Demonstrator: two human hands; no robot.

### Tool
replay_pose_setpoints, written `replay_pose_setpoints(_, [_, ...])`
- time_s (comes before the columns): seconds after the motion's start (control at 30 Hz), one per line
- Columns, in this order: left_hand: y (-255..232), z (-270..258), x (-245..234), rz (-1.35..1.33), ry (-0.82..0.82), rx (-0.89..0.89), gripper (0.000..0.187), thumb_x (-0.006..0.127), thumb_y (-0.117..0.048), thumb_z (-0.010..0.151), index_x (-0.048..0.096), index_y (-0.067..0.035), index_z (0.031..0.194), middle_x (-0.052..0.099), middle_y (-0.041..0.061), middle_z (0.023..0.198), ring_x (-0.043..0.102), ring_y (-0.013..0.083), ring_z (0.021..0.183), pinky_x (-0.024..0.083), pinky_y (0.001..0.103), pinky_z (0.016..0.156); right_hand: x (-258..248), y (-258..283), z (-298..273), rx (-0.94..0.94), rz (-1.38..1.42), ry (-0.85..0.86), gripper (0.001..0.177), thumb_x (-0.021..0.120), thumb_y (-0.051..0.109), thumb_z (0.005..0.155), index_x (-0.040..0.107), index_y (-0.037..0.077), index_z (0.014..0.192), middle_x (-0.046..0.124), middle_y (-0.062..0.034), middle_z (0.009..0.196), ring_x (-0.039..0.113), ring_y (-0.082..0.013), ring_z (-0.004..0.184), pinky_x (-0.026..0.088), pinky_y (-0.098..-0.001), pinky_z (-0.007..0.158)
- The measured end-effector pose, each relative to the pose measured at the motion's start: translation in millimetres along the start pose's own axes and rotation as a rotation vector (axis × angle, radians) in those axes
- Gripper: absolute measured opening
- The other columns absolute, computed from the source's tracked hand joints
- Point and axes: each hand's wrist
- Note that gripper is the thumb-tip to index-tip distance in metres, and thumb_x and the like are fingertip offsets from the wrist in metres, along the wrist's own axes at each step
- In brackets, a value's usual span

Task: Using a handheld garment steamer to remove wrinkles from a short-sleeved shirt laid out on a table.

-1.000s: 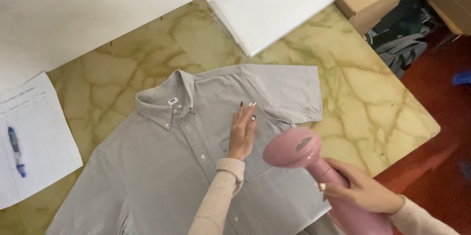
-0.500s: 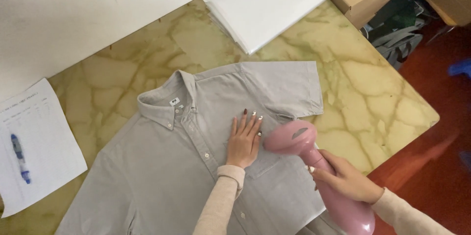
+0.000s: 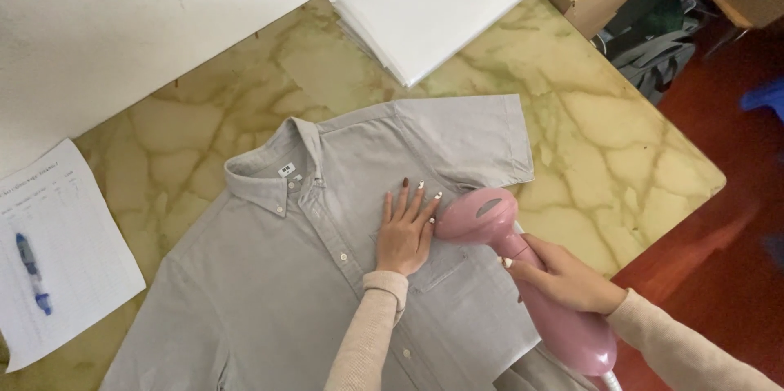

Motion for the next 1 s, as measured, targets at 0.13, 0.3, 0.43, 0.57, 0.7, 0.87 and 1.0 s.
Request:
replay_pose_setpoints(0.13, [0.4, -0.3, -0.3, 0.020, 0.025, 0.013, 0.039, 0.033, -0.022, 0.090, 0.048, -0.018, 0.125, 0.040, 0.011, 0.134, 0.023, 0.0330, 0.130, 0.012, 0.051, 0.106, -2.0, -8.0, 5.3, -0.082, -0.090, 0.000, 0.020, 0.049, 0.026, 0.078, 0.058, 0.009, 0.084, 0.066, -0.0039, 0.076, 0.062, -0.0126, 0.067, 0.050, -0.0261, 0.066])
replay_pose_setpoints(0.3, [0.2, 0.1, 0.1, 0.039, 0.020, 0.021, 0.039, 0.031, -0.023, 0.090, 0.047, -0.019, 0.126, 0.040, 0.010, 0.134, 0.022, 0.0320, 0.131, 0.011, 0.051, 0.106, -5.0, 8.5, -7.0, 0.057, -0.092, 0.030, 0.022, 0.049, 0.028, 0.079, 0.056, 0.008, 0.086, 0.069, -0.0082, 0.075, 0.068, -0.0169, 0.064, 0.052, -0.0268, 0.063])
replay_pose_setpoints(0.43, [0.0, 0.4, 0.4, 0.035, 0.002, 0.028, 0.038, 0.035, -0.022, 0.089, 0.049, -0.019, 0.124, 0.041, 0.010, 0.134, 0.023, 0.0322, 0.130, 0.013, 0.052, 0.106, -6.2, 1.7, -8.3, 0.067, -0.088, 0.035, 0.026, 0.050, 0.031, 0.079, 0.056, 0.009, 0.089, 0.065, -0.0057, 0.079, 0.064, -0.0154, 0.065, 0.052, -0.0268, 0.063])
replay_pose_setpoints(0.57, [-0.5, 0.1, 1.2, 0.040, 0.012, 0.016, 0.039, 0.032, -0.022, 0.090, 0.047, -0.020, 0.126, 0.039, 0.009, 0.135, 0.022, 0.0318, 0.131, 0.013, 0.052, 0.106, -6.9, -4.7, -8.6, 0.048, -0.141, 0.028, 0.025, 0.049, 0.032, 0.079, 0.057, 0.011, 0.088, 0.065, -0.0029, 0.078, 0.060, -0.0123, 0.068, 0.050, -0.0249, 0.066])
replay_pose_setpoints(0.7, [-1.4, 0.1, 0.0, -0.012, -0.007, 0.012, 0.038, 0.033, -0.021, 0.090, 0.049, -0.018, 0.124, 0.040, 0.010, 0.134, 0.022, 0.0315, 0.131, 0.013, 0.052, 0.105, -5.9, 1.0, -15.7, 0.077, -0.055, 0.043, 0.024, 0.050, 0.030, 0.080, 0.055, 0.007, 0.085, 0.069, -0.0096, 0.072, 0.067, -0.0175, 0.061, 0.053, -0.0274, 0.061])
replay_pose_setpoints(0.87, [-0.2, 0.4, 1.6, 0.027, -0.013, 0.024, 0.038, 0.033, -0.023, 0.091, 0.048, -0.019, 0.125, 0.040, 0.009, 0.135, 0.023, 0.0313, 0.130, 0.015, 0.051, 0.105, -7.0, -9.0, -14.4, 0.055, -0.150, 0.016, 0.025, 0.049, 0.033, 0.079, 0.057, 0.010, 0.086, 0.065, -0.0028, 0.078, 0.060, -0.0119, 0.070, 0.049, -0.0246, 0.068])
replay_pose_setpoints(1.0, [0.7, -1.0, 2.9, 0.027, -0.017, 0.030, 0.037, 0.036, -0.025, 0.090, 0.050, -0.020, 0.123, 0.040, 0.009, 0.134, 0.024, 0.0325, 0.130, 0.016, 0.053, 0.104, -6.3, -13.5, -19.8, 0.069, -0.226, 0.011, 0.031, 0.048, 0.040, 0.079, 0.058, 0.013, 0.085, 0.062, 0.0007, 0.074, 0.055, -0.0095, 0.068, 0.045, -0.0229, 0.066])
Point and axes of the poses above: each hand's wrist, its own z-axis towards the middle knuckle, its own x-axis out of the palm, y = z × x
